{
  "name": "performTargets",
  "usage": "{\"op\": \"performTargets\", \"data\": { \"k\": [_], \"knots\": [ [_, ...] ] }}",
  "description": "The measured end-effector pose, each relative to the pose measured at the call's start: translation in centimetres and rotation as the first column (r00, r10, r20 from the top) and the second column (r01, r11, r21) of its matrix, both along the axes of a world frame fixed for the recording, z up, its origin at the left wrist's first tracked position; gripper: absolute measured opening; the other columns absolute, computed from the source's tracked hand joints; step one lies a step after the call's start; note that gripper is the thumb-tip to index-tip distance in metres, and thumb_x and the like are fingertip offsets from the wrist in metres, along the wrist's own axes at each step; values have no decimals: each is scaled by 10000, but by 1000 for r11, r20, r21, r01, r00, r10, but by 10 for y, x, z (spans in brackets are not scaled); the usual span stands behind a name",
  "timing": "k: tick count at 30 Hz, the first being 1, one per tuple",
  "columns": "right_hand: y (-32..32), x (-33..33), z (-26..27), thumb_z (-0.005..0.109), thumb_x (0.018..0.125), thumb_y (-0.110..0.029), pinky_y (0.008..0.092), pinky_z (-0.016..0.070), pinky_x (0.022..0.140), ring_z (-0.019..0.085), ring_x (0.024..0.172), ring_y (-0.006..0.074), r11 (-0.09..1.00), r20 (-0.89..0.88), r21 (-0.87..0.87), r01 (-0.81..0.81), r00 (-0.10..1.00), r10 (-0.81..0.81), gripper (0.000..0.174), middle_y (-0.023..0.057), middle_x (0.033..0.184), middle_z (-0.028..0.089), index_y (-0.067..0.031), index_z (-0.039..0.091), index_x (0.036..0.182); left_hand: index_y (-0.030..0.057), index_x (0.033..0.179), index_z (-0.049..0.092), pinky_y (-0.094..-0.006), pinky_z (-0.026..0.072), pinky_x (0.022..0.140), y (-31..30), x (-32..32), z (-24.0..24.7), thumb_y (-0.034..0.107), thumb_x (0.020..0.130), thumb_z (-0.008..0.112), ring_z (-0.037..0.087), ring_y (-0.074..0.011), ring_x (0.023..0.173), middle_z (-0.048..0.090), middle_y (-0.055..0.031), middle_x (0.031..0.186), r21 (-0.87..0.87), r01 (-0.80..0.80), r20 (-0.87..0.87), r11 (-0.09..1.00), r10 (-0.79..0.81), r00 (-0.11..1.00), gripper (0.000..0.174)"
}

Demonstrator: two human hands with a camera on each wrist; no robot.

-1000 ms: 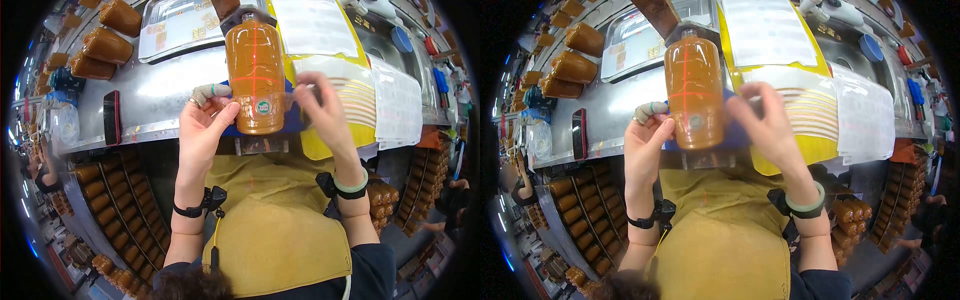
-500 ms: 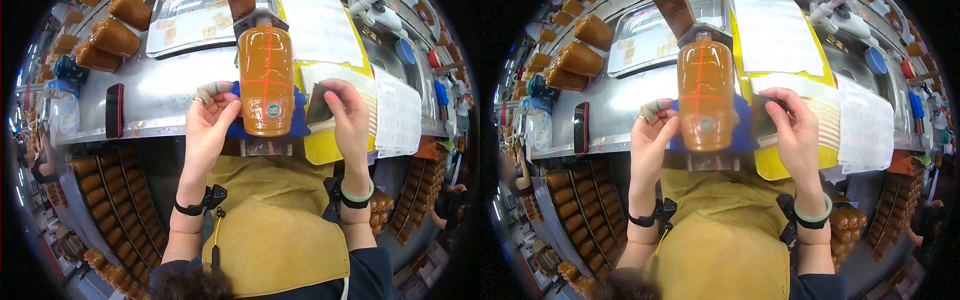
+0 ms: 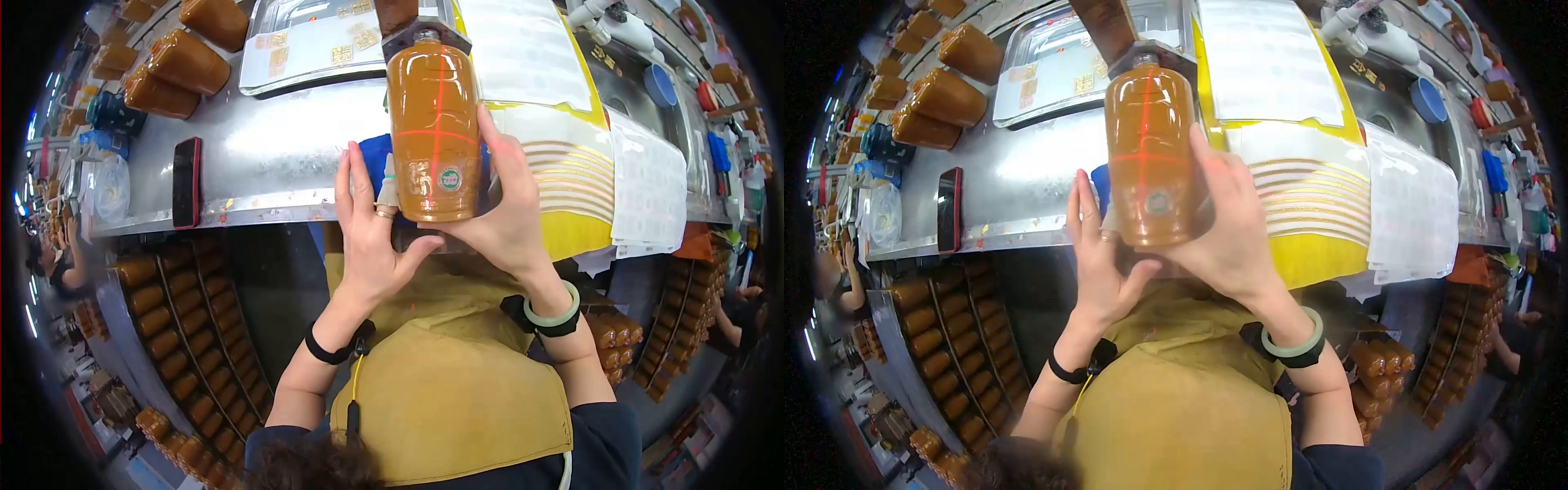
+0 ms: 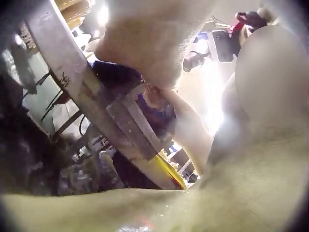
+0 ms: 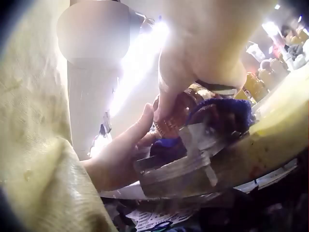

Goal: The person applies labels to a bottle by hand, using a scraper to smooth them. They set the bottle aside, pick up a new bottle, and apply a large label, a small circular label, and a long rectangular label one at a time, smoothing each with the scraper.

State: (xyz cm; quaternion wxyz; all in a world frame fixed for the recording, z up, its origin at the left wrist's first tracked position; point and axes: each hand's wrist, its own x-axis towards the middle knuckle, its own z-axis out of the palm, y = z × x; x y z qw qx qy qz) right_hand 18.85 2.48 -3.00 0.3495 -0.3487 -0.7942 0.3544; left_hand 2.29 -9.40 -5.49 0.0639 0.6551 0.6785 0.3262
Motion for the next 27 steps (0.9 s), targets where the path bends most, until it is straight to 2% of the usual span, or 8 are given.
{"op": "performTargets", "data": {
  "k": [4,8,9,10,13,22,25,27],
  "knots": [
    [4,8,27,960,603,-284,437,504,964,590,1145,359,999,22,33,-17,1000,16,1069,200,1252,590,-24,464,1513,-49,1439,510,-563,291,1180,9,7,2,358,741,890,254,-513,1487,194,-326,1648,133,-97,44,986,92,995,892],
    [-1,9,32,957,628,-287,433,499,974,597,1134,343,994,151,90,-61,987,47,1036,178,1231,597,-71,476,1520,-39,1411,538,-526,360,1138,21,12,21,282,709,920,475,-413,1349,508,-219,1486,257,-78,220,963,21,975,861],
    [1,10,33,926,697,-274,406,493,972,594,1144,298,995,22,30,-96,995,96,942,150,1215,597,-68,490,1507,-28,1392,559,-496,419,1088,28,10,15,270,678,940,561,-361,1253,597,-167,1389,336,-60,132,940,16,991,862],
    [4,11,29,926,697,-274,406,493,972,594,1144,298,995,20,30,-93,995,93,942,150,1215,597,-68,490,1507,-28,1392,559,-496,419,1088,29,9,14,270,678,940,561,-361,1253,597,-167,1389,336,-57,130,940,14,991,862],
    [11,7,27,812,862,-221,261,474,842,567,940,102,795,-219,-605,-37,968,-121,683,23,1046,597,-55,526,1460,-38,1389,564,-447,487,1034,27,6,14,186,651,964,605,-344,1208,619,-165,1362,322,-36,161,946,-17,987,869],
    [12,15,19,814,874,-254,241,479,780,548,885,66,660,-179,-747,-75,979,-92,736,-3,981,567,-4,483,1481,-57,1411,550,-449,479,1080,18,-2,-2,88,756,886,584,-389,1303,561,-229,1450,191,-14,517,981,-88,851,751],
    [9,11,17,816,873,-272,253,491,785,565,899,86,693,-167,-719,-58,982,-92,740,10,983,568,18,485,1468,-54,1385,580,-460,473,1093,19,-1,8,57,774,858,571,-411,1317,546,-251,1459,238,20,222,971,-75,972,680],
    [10,11,20,813,871,-286,267,501,803,587,920,109,703,-156,-708,-67,986,-64,736,25,989,574,27,492,1456,-55,1372,591,-469,470,1097,19,0,4,53,777,851,563,-423,1324,537,-258,1467,254,24,208,967,-79,975,658]
  ]
}}
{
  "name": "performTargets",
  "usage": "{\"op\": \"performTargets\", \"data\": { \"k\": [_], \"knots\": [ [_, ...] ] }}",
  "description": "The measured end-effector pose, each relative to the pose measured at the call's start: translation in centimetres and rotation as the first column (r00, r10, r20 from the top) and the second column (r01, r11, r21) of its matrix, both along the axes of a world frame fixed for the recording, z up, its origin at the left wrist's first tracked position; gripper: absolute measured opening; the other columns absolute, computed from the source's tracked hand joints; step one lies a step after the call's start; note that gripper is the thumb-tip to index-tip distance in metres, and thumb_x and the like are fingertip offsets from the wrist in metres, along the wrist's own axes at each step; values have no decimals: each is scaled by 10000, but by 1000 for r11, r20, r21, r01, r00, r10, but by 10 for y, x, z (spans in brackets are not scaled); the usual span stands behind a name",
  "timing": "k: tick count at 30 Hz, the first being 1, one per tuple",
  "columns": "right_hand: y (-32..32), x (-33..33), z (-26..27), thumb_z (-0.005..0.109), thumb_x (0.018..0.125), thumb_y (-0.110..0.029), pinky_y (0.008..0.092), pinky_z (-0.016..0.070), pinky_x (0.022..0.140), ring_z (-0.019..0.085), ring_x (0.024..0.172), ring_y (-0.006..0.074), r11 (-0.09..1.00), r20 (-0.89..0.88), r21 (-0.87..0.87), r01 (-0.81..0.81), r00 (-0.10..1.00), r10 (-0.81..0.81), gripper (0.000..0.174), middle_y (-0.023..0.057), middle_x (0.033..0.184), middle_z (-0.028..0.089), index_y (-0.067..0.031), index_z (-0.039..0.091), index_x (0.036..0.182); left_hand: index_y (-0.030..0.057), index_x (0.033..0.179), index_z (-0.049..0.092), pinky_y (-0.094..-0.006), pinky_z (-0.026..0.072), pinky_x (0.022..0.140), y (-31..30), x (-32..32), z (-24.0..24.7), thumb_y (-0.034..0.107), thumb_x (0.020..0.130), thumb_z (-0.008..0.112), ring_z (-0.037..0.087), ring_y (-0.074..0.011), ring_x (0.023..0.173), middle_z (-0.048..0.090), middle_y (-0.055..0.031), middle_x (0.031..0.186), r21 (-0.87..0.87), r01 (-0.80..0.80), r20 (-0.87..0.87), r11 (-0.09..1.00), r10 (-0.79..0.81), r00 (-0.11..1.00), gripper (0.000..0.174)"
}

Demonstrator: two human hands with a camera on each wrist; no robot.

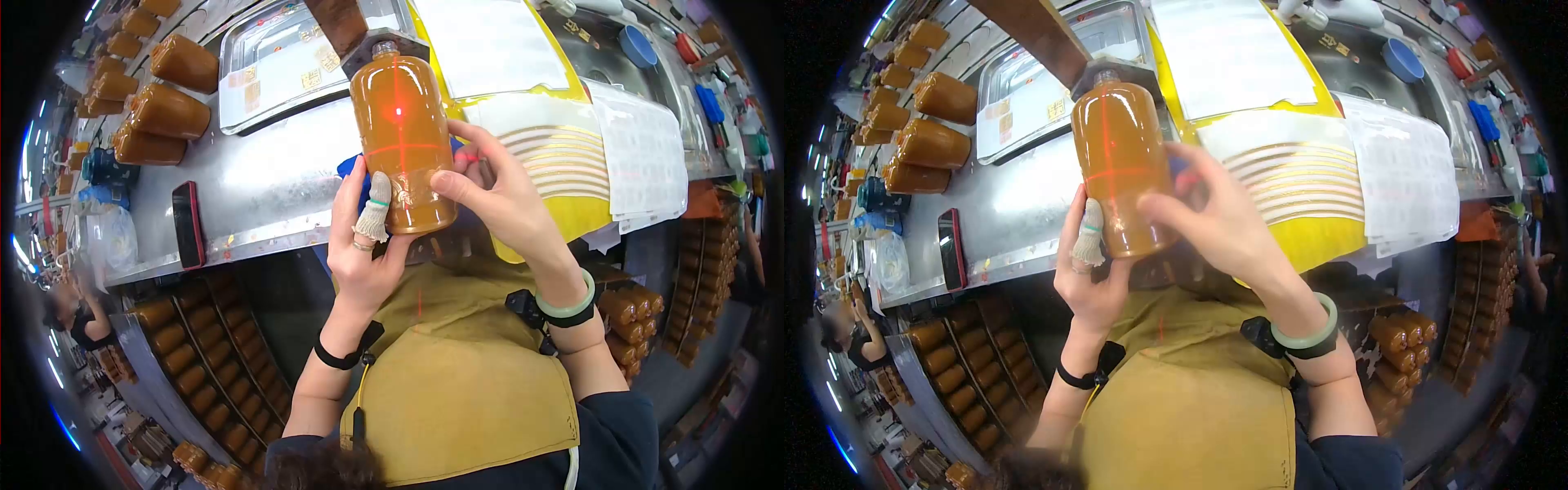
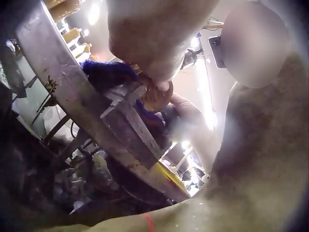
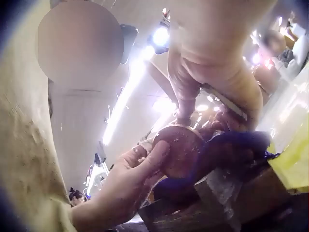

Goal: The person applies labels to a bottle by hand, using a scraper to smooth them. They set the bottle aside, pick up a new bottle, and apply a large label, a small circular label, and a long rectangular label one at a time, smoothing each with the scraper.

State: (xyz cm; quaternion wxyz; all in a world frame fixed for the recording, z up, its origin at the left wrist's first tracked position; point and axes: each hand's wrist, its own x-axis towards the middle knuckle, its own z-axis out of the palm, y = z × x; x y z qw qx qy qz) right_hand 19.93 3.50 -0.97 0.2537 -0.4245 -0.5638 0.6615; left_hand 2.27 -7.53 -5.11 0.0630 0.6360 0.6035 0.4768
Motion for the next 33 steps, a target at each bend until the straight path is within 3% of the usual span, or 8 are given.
{"op": "performTargets", "data": {
  "k": [3,7,14,16,23,25,26,33],
  "knots": [
    [-3,-2,0,775,924,-178,175,368,676,409,743,9,998,43,63,10,999,-13,660,-45,948,488,4,481,1486,-57,1359,601,-487,466,1102,-1,0,-2,52,783,842,550,-444,1333,520,-269,1479,0,-1,-20,1000,1,1000,634],
    [-4,-2,0,780,918,-185,173,374,685,412,752,7,1000,-53,-9,25,998,-26,672,-52,957,481,6,480,1488,-58,1419,557,-407,485,1088,-3,-1,1,-31,788,774,565,-384,1346,520,-256,1498,-17,-14,-77,1000,13,997,667],
    [-2,1,-5,771,930,-183,173,376,686,422,767,-1,1000,-44,32,2,999,-1,660,-55,961,482,15,475,1486,-58,1440,534,-406,484,1093,-2,0,3,-17,781,790,561,-385,1349,512,-258,1503,-17,-9,-94,1000,7,996,709],
    [-2,-2,-3,819,850,-341,269,490,790,570,884,115,999,58,-11,33,998,-32,763,44,993,581,30,509,1440,-37,1414,560,-467,469,1104,-2,4,6,85,797,850,522,-422,1370,469,-274,1522,-32,5,-10,999,-5,1000,692],
    [-3,-4,-6,829,826,-369,283,490,784,569,882,134,997,62,75,29,998,-34,787,44,973,585,16,514,1436,-60,1541,380,-428,357,1184,7,7,18,139,932,743,451,-329,1440,397,-252,1582,-52,110,293,993,-91,952,737],
    [-3,-4,-3,830,827,-353,287,494,790,570,883,134,999,68,50,22,997,-26,775,38,968,580,5,515,1438,-67,1588,250,-408,305,1207,18,22,28,121,989,660,408,-291,1459,375,-217,1597,-156,60,604,986,47,796,750],
    [-3,-4,-4,830,827,-353,287,494,790,570,883,134,999,68,49,22,997,-25,775,38,968,580,5,515,1438,-54,1607,191,-389,323,1194,18,11,28,66,989,639,409,-253,1442,395,-183,1576,-180,191,771,965,18,636,773],
    [-3,-3,-6,833,829,-306,283,501,819,573,923,137,999,2,23,37,999,-37,749,47,1013,566,-17,516,1443,-45,1583,263,-379,367,1161,24,13,38,58,963,683,471,-230,1377,454,-163,1513,-217,249,806,944,29,591,757]
  ]
}}
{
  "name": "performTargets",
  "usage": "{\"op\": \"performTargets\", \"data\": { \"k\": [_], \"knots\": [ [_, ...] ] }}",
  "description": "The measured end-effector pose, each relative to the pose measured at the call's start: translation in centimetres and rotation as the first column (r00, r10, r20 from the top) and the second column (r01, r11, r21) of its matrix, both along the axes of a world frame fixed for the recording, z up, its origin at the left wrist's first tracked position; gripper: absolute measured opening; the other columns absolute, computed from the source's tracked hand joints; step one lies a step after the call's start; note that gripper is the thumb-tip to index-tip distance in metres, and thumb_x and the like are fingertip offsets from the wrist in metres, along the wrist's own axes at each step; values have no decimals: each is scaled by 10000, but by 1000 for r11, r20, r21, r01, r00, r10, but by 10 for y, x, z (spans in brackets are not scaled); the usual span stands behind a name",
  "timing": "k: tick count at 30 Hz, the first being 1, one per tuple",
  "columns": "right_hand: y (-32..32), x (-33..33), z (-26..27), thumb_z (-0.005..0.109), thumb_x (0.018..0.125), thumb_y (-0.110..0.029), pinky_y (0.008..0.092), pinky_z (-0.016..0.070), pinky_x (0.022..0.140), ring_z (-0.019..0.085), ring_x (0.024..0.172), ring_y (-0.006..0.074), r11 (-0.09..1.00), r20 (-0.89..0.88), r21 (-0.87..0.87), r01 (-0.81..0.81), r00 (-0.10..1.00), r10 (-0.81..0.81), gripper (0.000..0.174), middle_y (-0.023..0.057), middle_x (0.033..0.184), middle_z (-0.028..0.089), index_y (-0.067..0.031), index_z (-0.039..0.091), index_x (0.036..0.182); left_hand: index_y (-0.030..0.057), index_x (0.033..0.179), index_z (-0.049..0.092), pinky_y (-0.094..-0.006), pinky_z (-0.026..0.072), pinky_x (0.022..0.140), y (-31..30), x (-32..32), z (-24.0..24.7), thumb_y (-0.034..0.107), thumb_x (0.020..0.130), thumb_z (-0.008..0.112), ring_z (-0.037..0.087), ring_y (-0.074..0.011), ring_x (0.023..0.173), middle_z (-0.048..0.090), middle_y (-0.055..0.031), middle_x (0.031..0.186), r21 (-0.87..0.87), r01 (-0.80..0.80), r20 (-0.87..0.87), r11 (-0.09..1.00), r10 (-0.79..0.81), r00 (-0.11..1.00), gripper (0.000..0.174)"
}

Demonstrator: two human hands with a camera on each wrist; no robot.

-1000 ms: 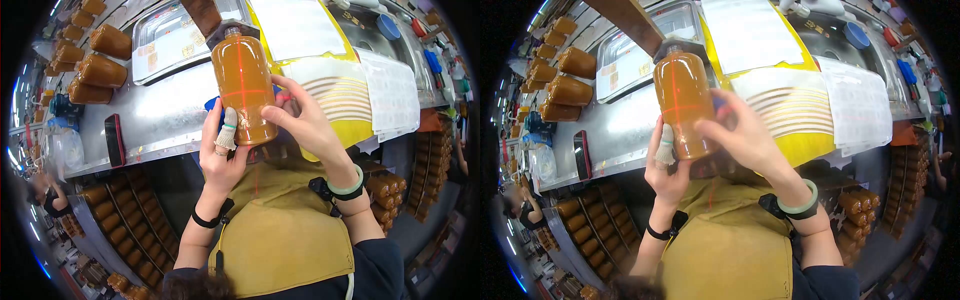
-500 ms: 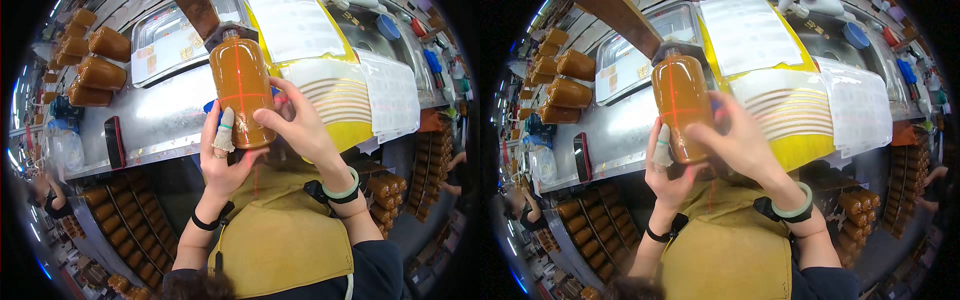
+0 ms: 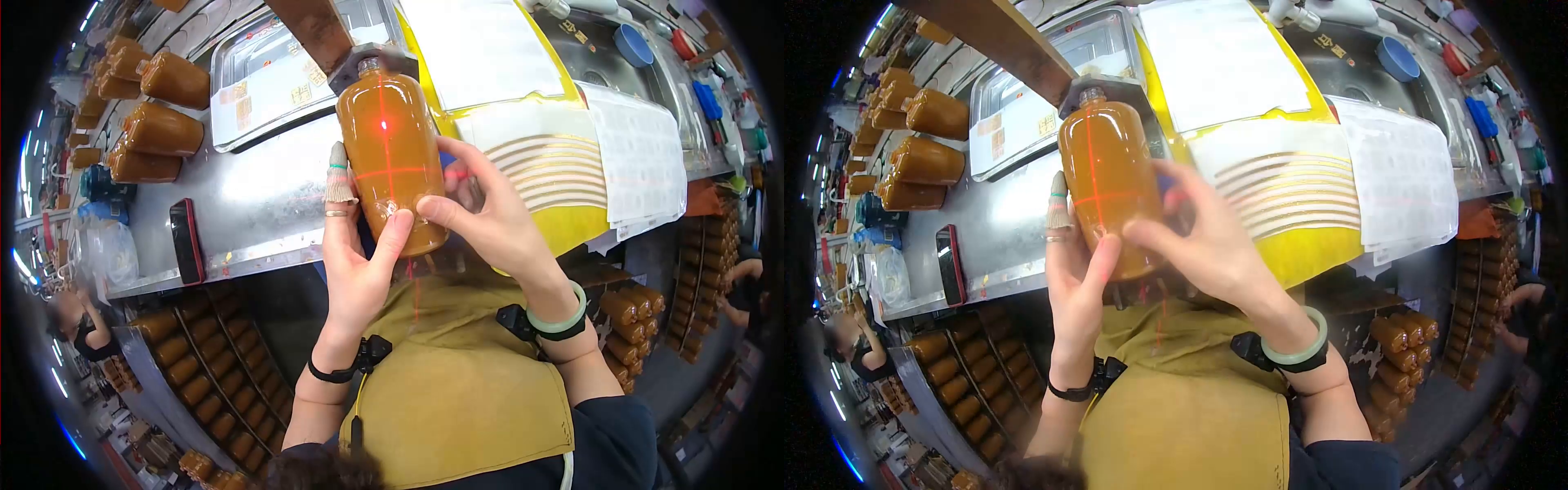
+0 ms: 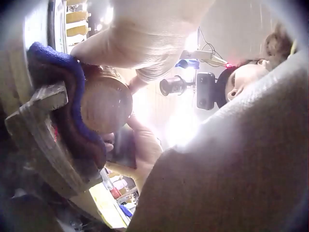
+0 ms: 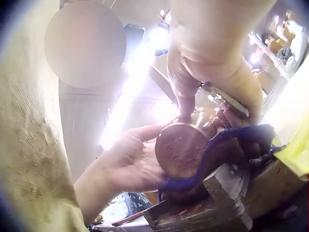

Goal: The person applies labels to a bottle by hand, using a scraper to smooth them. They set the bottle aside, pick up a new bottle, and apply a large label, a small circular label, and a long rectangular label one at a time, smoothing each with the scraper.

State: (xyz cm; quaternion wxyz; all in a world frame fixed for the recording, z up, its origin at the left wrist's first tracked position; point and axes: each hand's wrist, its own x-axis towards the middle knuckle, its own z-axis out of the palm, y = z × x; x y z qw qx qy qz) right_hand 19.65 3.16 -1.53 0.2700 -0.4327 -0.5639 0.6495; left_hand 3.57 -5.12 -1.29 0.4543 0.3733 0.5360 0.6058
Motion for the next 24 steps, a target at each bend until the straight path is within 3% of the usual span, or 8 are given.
{"op": "performTargets", "data": {
  "k": [8,11,13,16,18,19,22,24],
  "knots": [
    [1,1,-2,837,823,-297,295,498,854,570,953,148,1000,-8,-2,-2,1000,2,745,57,1033,568,-17,521,1437,-36,1602,215,-380,386,1146,3,1,-1,37,957,682,491,-228,1353,463,-154,1497,40,-15,-33,999,17,999,800],
    [2,7,4,774,899,-269,284,481,888,558,997,133,998,17,-36,-47,999,48,684,51,1062,567,-7,485,1461,-33,1611,190,-386,373,1159,1,1,0,44,926,721,475,-238,1371,450,-160,1512,10,-17,16,1000,17,1000,870],
    [5,13,8,630,1016,-121,224,422,908,517,1005,76,985,-156,-148,86,982,-110,531,6,1129,548,-1,441,1498,-33,1613,184,-393,365,1167,-2,-2,0,63,894,767,463,-248,1385,441,-167,1524,-18,-28,54,999,29,998,931],
    [10,22,3,572,1035,-86,267,439,985,553,1108,98,982,-271,45,185,948,-167,386,46,1218,591,21,505,1400,-36,1605,190,-409,345,1184,-10,-16,-9,142,779,886,427,-287,1427,422,-192,1543,77,118,-161,990,-105,981,1095],
    [6,16,17,587,1022,-68,261,449,964,563,1077,97,984,-270,78,161,954,-134,335,42,1180,613,18,547,1343,-34,1582,247,-418,329,1197,-16,-23,-26,186,674,949,379,-325,1468,381,-227,1575,-126,94,-482,988,-143,864,1168],
    [1,11,23,603,1009,-51,256,459,943,573,1046,95,984,-268,114,136,958,-101,285,38,1142,634,15,588,1286,-35,1532,359,-425,335,1197,-10,-23,-29,173,692,931,434,-332,1440,417,-220,1565,-176,25,-547,984,-119,828,1037],
    [-4,2,10,631,969,-26,270,508,869,630,956,113,931,11,347,114,992,-125,211,67,1070,690,-1,672,1174,-36,1464,463,-444,360,1184,-12,-25,-25,153,697,918,520,-327,1370,484,-195,1527,-146,23,-658,989,-114,744,912],
    [13,18,-5,640,962,-24,264,512,855,634,938,114,923,104,338,186,967,-233,206,67,1057,693,-1,681,1162,-35,1469,477,-457,377,1176,-14,-23,-26,152,698,917,555,-333,1343,523,-183,1501,26,12,-690,1000,10,724,907]
  ]
}}
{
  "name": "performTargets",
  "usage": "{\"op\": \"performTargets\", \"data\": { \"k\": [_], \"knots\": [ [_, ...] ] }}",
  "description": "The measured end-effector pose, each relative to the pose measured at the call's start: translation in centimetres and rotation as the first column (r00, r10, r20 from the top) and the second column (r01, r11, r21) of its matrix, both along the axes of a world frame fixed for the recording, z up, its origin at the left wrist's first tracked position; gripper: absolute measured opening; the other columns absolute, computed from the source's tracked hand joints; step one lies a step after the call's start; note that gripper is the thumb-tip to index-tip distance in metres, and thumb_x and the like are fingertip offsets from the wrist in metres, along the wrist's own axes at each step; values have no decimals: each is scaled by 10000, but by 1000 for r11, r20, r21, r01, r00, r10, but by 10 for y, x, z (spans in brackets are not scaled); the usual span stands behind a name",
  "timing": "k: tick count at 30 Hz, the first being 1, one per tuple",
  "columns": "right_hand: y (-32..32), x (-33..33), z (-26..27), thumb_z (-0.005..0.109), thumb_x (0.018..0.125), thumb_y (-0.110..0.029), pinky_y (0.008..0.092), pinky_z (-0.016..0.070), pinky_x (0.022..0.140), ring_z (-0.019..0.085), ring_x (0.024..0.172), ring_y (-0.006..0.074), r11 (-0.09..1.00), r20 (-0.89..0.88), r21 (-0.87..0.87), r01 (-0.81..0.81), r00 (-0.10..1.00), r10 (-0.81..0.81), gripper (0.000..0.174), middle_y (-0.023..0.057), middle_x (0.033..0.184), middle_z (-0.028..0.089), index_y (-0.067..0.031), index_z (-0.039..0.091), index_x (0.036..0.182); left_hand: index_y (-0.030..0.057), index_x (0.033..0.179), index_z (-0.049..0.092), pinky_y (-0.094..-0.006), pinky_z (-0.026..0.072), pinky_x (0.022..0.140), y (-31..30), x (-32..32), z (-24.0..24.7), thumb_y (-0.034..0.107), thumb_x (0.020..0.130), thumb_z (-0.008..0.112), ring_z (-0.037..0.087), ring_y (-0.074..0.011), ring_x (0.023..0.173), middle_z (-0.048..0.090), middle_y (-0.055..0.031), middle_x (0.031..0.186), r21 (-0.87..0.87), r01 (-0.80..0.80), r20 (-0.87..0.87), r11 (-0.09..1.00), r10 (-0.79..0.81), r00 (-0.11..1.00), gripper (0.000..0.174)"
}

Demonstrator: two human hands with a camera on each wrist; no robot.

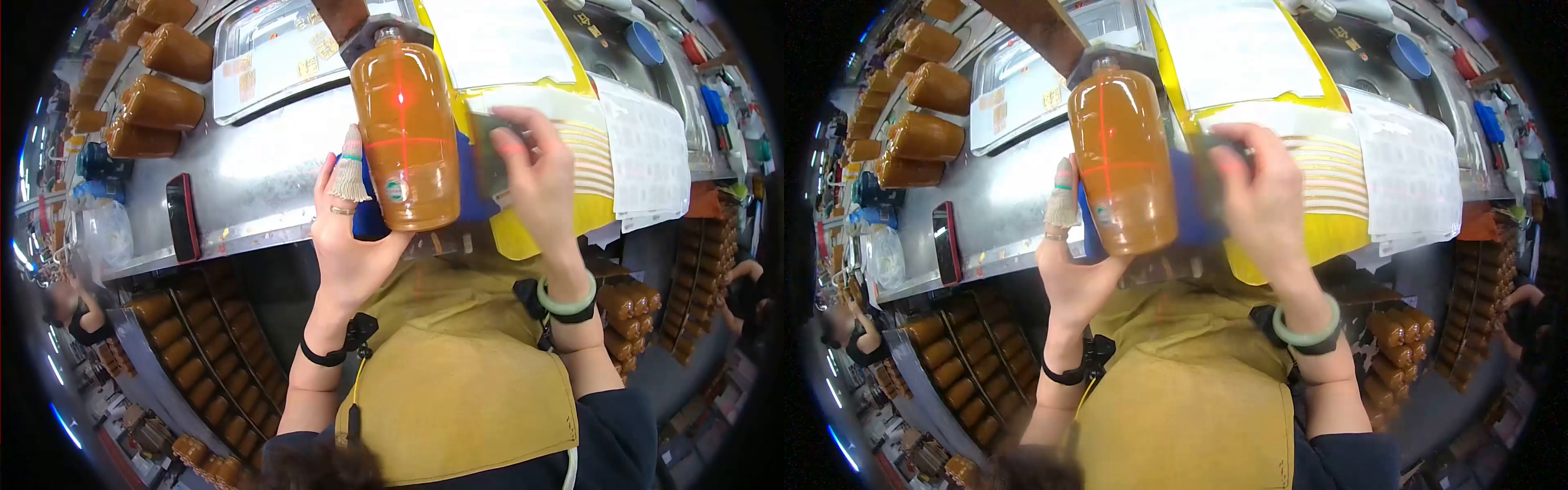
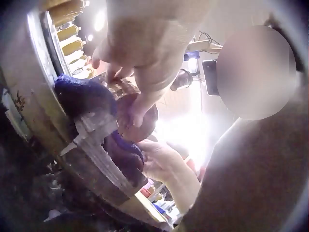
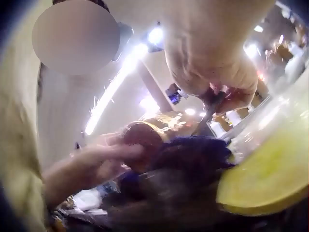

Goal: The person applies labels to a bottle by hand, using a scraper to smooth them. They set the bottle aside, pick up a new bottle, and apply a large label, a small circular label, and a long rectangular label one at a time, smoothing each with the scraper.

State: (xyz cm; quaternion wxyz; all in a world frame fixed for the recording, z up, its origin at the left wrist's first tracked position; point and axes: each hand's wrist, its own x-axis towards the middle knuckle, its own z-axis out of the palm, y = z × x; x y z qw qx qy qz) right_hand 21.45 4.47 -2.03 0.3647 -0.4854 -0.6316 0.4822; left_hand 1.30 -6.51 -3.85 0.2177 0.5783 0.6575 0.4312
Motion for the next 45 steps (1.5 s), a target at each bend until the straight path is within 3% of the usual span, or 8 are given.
{"op": "performTargets", "data": {
  "k": [1,4,8,10,24,33,43,45],
  "knots": [
    [5,4,-1,648,954,-22,259,517,841,638,921,115,994,84,-9,112,990,-111,202,67,1043,695,-2,690,1150,-28,1492,456,-453,376,1177,0,2,4,154,693,920,534,-337,1367,510,-187,1514,39,-3,21,999,2,1000,942],
    [-12,-7,13,657,963,-51,252,514,806,608,891,97,996,-378,-85,27,924,-57,206,48,1048,690,-5,688,1162,-42,1558,350,-422,369,1183,2,1,13,168,697,931,480,-325,1427,473,-207,1547,37,22,13,999,-23,1000,1060],
    [-13,-10,-7,640,987,-57,234,491,810,585,895,77,999,-152,-50,-3,988,-5,191,13,1061,687,-18,689,1167,-89,1584,215,-393,360,1181,7,5,23,170,790,893,475,-273,1407,439,-229,1544,43,168,247,985,-173,953,1075],
    [-8,0,-14,628,1002,-57,225,485,825,590,913,72,997,-103,-34,62,993,-65,198,18,1061,686,-6,672,1189,-71,1600,166,-396,375,1171,10,16,22,127,849,836,492,-262,1373,417,-201,1540,55,36,665,998,-64,744,1026],
    [-20,1,-1,577,1017,-14,238,461,935,592,1024,80,996,-360,-57,-62,932,38,200,19,1126,672,-12,659,1200,-47,1608,74,-354,495,1060,16,16,29,51,858,790,510,-227,1331,437,-187,1465,-9,124,624,992,-91,776,1042],
    [-24,0,4,561,1028,-38,256,453,968,588,1059,93,988,-355,-122,-91,934,42,210,26,1162,648,-5,632,1222,-31,1620,117,-400,341,1186,13,7,29,112,956,716,414,-257,1428,376,-187,1560,45,177,690,983,-159,706,905],
    [-28,-5,6,862,823,-232,272,492,838,567,908,96,954,-124,-216,-210,975,186,441,16,990,627,-46,592,1118,-35,1618,156,-405,317,1204,9,4,36,94,958,715,374,-270,1471,346,-203,1597,29,112,789,993,-91,608,875],
    [-29,-7,5,872,806,-232,279,496,828,574,902,103,929,-149,-298,-218,972,180,454,21,982,630,-51,578,1099,-30,1624,140,-411,291,1221,9,0,24,66,940,725,352,-275,1490,323,-203,1618,79,181,563,980,-193,803,905]
  ]
}}
